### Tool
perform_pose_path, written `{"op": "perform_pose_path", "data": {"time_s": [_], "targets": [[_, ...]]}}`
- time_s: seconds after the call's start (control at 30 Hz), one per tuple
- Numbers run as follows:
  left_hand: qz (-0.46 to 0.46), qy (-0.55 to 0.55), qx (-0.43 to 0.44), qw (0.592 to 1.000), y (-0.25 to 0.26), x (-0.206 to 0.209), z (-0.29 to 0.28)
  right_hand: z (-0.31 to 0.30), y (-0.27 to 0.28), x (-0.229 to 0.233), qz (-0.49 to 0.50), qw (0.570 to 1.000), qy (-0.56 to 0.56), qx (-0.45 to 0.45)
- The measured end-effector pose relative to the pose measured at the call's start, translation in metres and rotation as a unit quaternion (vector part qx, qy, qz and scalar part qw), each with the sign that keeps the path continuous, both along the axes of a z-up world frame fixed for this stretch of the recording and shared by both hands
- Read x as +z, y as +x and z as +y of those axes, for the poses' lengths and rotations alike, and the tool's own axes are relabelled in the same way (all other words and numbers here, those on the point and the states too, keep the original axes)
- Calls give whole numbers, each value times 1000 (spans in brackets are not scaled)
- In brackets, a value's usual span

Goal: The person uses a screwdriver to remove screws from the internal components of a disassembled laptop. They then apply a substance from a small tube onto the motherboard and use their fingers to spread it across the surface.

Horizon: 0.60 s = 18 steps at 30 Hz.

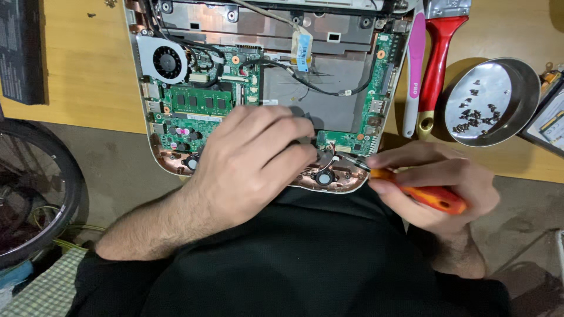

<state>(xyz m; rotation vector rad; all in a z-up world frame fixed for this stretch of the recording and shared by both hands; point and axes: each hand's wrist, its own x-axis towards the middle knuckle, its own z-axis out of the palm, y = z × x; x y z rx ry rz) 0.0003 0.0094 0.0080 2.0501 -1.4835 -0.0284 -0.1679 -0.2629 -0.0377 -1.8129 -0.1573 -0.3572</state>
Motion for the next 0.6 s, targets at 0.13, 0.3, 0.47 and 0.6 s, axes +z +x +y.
{"op": "perform_pose_path", "data": {"time_s": [0.13,0.3,0.47,0.6], "targets": [[-3,-12,-18,1000,-4,-8,9,2,-7,3,-60,995,-50,-55],[-22,3,-40,999,-3,-12,13,28,20,37,44,982,-128,-133],[-31,3,-34,999,-4,-15,14,37,26,41,79,989,-80,-99],[-36,-6,-32,999,-5,-19,15,33,21,31,77,991,-35,-106]]}}
